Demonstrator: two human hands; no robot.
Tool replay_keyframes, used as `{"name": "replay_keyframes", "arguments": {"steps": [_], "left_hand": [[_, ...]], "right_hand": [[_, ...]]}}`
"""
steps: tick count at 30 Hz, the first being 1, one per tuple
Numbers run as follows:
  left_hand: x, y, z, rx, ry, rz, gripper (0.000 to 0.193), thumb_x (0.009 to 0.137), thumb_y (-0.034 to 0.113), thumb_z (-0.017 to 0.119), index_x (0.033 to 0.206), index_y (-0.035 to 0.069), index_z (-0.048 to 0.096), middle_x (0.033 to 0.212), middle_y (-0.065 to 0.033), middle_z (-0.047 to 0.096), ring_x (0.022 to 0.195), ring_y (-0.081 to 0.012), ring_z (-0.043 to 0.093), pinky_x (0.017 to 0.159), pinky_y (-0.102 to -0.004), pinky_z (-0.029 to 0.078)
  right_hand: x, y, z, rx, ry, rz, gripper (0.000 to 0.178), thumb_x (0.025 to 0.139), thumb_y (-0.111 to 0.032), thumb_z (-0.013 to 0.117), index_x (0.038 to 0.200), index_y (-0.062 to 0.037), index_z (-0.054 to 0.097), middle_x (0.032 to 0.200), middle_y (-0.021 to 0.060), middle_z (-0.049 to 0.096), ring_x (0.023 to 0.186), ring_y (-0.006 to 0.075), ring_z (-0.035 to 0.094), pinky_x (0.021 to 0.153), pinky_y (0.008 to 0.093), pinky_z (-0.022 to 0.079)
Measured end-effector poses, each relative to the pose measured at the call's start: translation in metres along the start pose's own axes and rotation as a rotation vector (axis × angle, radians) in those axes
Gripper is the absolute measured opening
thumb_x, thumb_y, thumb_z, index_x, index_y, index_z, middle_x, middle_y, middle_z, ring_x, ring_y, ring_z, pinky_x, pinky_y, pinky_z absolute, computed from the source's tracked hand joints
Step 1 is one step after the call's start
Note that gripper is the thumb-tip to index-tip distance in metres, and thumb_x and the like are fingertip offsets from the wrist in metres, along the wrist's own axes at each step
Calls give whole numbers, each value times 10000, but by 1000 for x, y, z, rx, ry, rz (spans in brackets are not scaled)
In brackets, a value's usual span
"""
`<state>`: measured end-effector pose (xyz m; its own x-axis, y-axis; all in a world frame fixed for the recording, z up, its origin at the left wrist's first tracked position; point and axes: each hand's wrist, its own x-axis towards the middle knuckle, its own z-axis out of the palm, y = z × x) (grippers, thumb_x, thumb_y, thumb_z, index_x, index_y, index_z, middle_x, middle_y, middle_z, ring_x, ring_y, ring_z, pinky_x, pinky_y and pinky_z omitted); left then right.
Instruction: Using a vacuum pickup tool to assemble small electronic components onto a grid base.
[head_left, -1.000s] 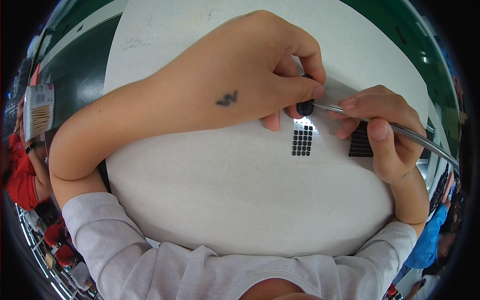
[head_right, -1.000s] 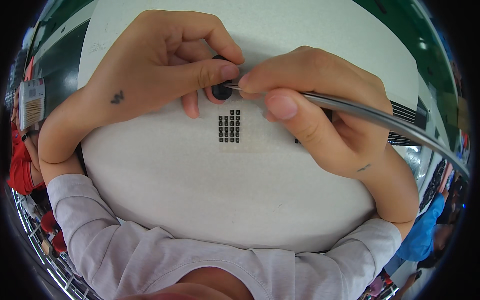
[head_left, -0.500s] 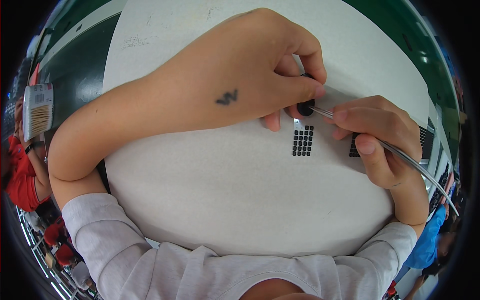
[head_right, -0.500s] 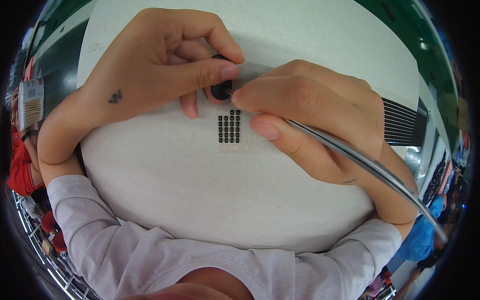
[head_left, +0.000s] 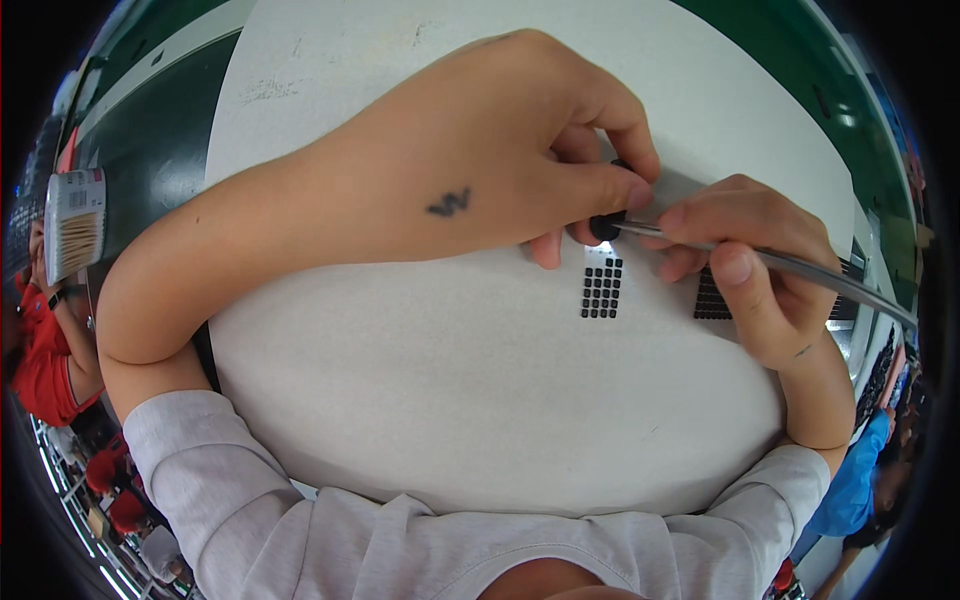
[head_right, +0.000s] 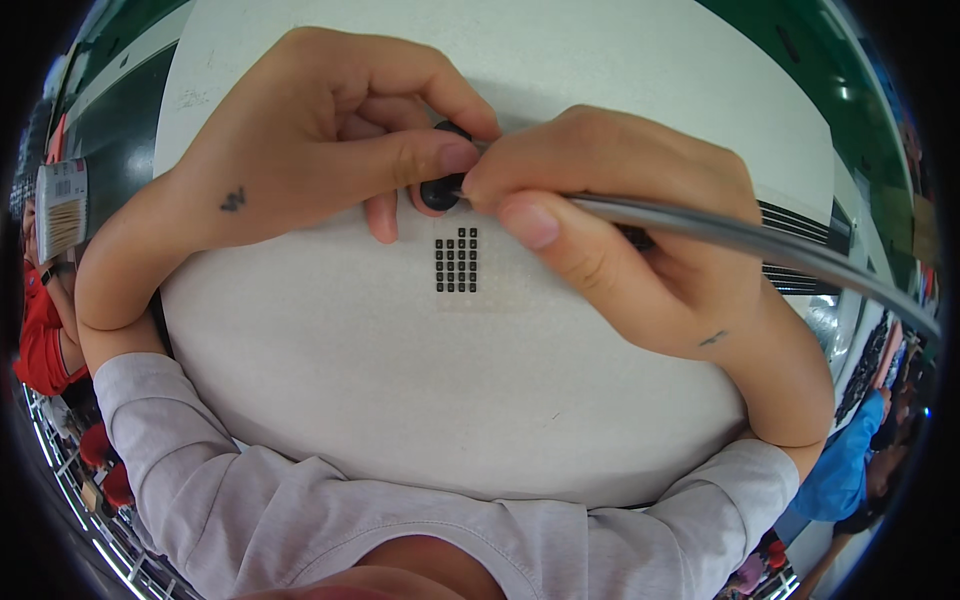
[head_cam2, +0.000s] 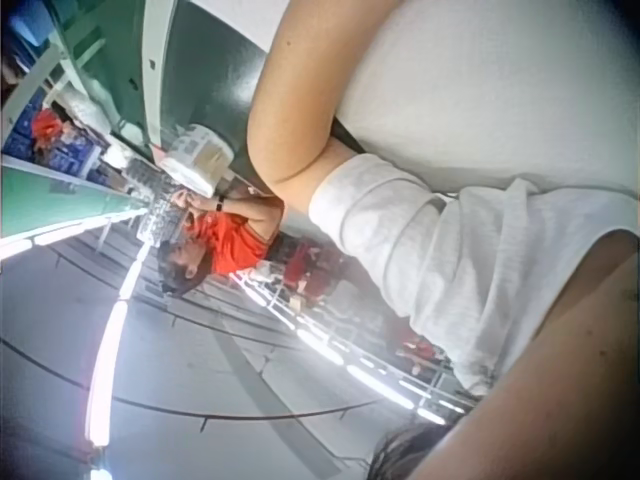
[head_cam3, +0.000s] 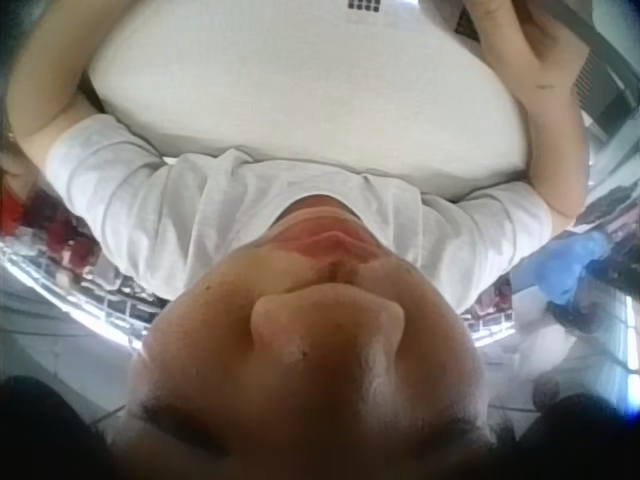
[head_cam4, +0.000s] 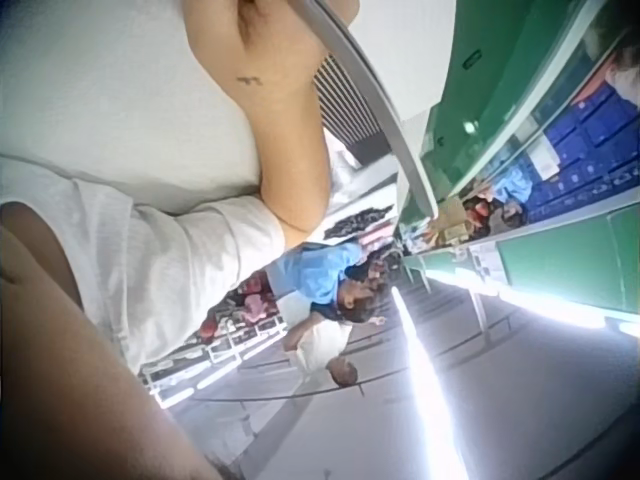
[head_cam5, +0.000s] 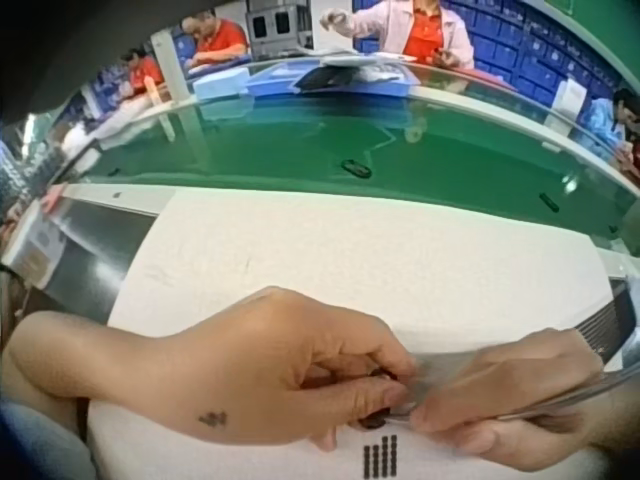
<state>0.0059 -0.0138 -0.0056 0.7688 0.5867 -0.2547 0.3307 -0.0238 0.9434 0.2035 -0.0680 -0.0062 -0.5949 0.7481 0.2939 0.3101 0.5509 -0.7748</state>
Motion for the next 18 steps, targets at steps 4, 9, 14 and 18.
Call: {"name": "replay_keyframes", "arguments": {"steps": [4, 9, 14, 18], "left_hand": [[-4, 10, -4, -67, -70, -75, 190, 761, -15, 523, 949, -34, 546, 684, -41, 562, 536, -67, 531, 453, -158, 400], [8, 9, -1, -67, -60, -139, 283, 746, -74, 464, 1024, -31, 493, 693, -31, 520, 502, -60, 487, 432, -165, 381], [1, -24, -25, 151, 311, 55, 273, 830, 192, 518, 1031, 18, 455, 619, 9, 484, 368, -18, 335, 312, -146, 218], [34, -33, -98, 335, 494, 53, 336, 866, 214, 455, 1149, 33, 439, 793, -39, 511, 582, -56, 484, 460, -149, 372]], "right_hand": [[-2, -3, 0, -5, 21, -18, 204, 835, -139, 471, 866, 36, 571, 772, 151, 597, 604, 190, 583, 532, 273, 465], [-15, 6, 0, 113, 191, -39, 127, 796, -143, 552, 898, -73, 581, 764, 73, 592, 652, 224, 578, 549, 291, 461], [-5, 9, 12, 209, 314, -117, 168, 815, -195, 486, 741, -61, 555, 655, 42, 561, 578, 194, 543, 514, 283, 414], [-11, 6, 2, 180, 219, -74, 215, 820, -209, 452, 706, -59, 556, 612, 28, 544, 557, 182, 529, 505, 285, 405]]}}
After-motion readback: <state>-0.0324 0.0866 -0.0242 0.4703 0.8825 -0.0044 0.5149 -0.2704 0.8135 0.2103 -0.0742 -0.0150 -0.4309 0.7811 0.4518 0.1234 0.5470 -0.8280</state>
